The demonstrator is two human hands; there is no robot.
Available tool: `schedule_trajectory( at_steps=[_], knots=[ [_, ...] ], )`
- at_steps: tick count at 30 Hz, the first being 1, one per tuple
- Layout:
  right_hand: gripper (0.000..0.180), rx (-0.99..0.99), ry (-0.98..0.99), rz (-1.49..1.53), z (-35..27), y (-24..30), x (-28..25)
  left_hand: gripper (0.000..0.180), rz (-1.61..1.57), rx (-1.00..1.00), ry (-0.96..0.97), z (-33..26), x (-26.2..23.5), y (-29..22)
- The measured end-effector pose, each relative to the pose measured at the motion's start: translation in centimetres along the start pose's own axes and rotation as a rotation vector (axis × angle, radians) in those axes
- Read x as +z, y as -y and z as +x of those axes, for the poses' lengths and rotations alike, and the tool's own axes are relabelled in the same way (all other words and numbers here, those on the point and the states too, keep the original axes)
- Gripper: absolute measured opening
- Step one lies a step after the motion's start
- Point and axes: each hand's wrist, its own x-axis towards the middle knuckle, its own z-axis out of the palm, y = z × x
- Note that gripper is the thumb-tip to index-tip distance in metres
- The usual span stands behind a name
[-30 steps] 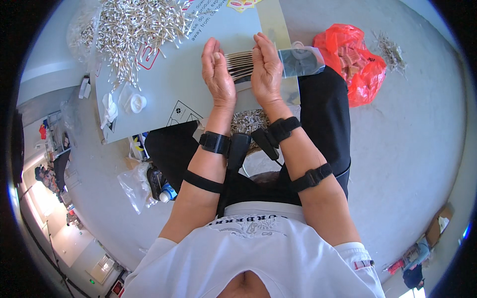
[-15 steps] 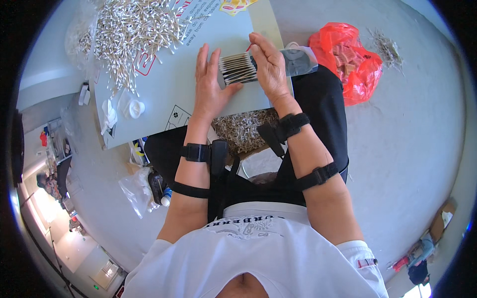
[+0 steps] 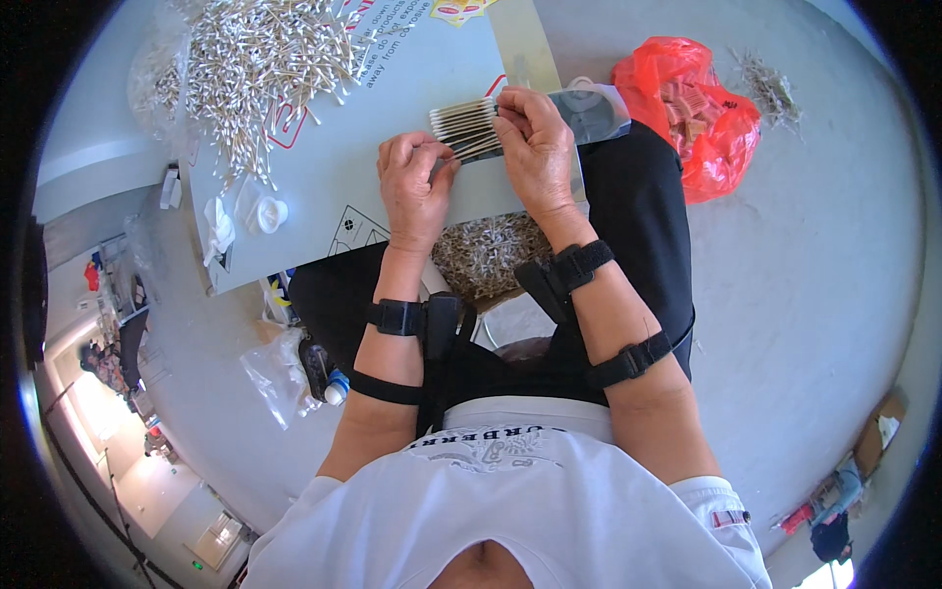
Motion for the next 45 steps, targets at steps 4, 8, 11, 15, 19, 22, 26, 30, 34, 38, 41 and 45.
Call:
schedule_trajectory(
  at_steps=[4, 8, 11, 15, 19, 22, 26, 30, 34, 38, 41, 45],
  knots=[
    [0.024, -0.022, -0.005, 0.018, 0.0, 0.0, 0.1, 0.022, 0.012, 0.018, 0.015, -0.1, 0.0, 0.1],
    [0.022, -0.070, -0.058, 0.034, 0.0, 0.0, 0.3, 0.025, 0.040, 0.035, 0.024, -0.1, -0.2, 0.0],
    [0.020, -0.071, -0.057, 0.042, 0.1, -0.1, 0.2, 0.042, 0.081, 0.035, 0.084, -0.1, -0.5, -0.5],
    [0.018, -0.048, -0.060, 0.043, 0.2, -0.3, 0.1, 0.065, 0.244, 0.110, 0.195, -0.7, -0.5, -2.1],
    [0.019, -0.036, -0.070, 0.188, 0.2, -0.1, 0.2, 0.082, 0.300, 0.028, 0.409, -1.6, 0.2, -2.1],
    [0.024, -0.040, -0.102, 0.257, 0.3, 0.0, 0.8, 0.079, 0.266, 0.006, 0.388, -1.3, 0.4, -2.0],
    [0.032, -0.080, -0.059, 0.243, 1.4, -0.4, 1.3, 0.066, -0.273, -0.109, 0.014, 0.3, 1.6, -0.6],
    [0.029, -0.097, -0.111, 0.300, 1.9, -0.9, 2.5, 0.061, -0.543, -0.276, -0.119, 2.0, 3.1, -1.0],
    [0.029, -0.126, -0.142, 0.158, 1.8, -1.3, 2.8, 0.060, -0.678, -0.334, -0.118, 2.3, 4.0, -1.8],
    [0.027, -0.056, -0.093, 0.182, 2.2, -1.3, 2.1, 0.060, -0.797, -0.327, -0.119, 2.2, 3.8, -1.6],
    [0.028, -0.271, 0.081, -0.237, 2.7, 0.7, -0.5, 0.066, -0.213, -0.016, 0.076, 1.7, 2.4, -0.4],
    [0.048, -0.574, 0.409, -0.889, 2.8, 2.4, -3.1, 0.072, 0.212, 0.025, 0.376, 0.3, 1.3, -1.9]
  ],
)
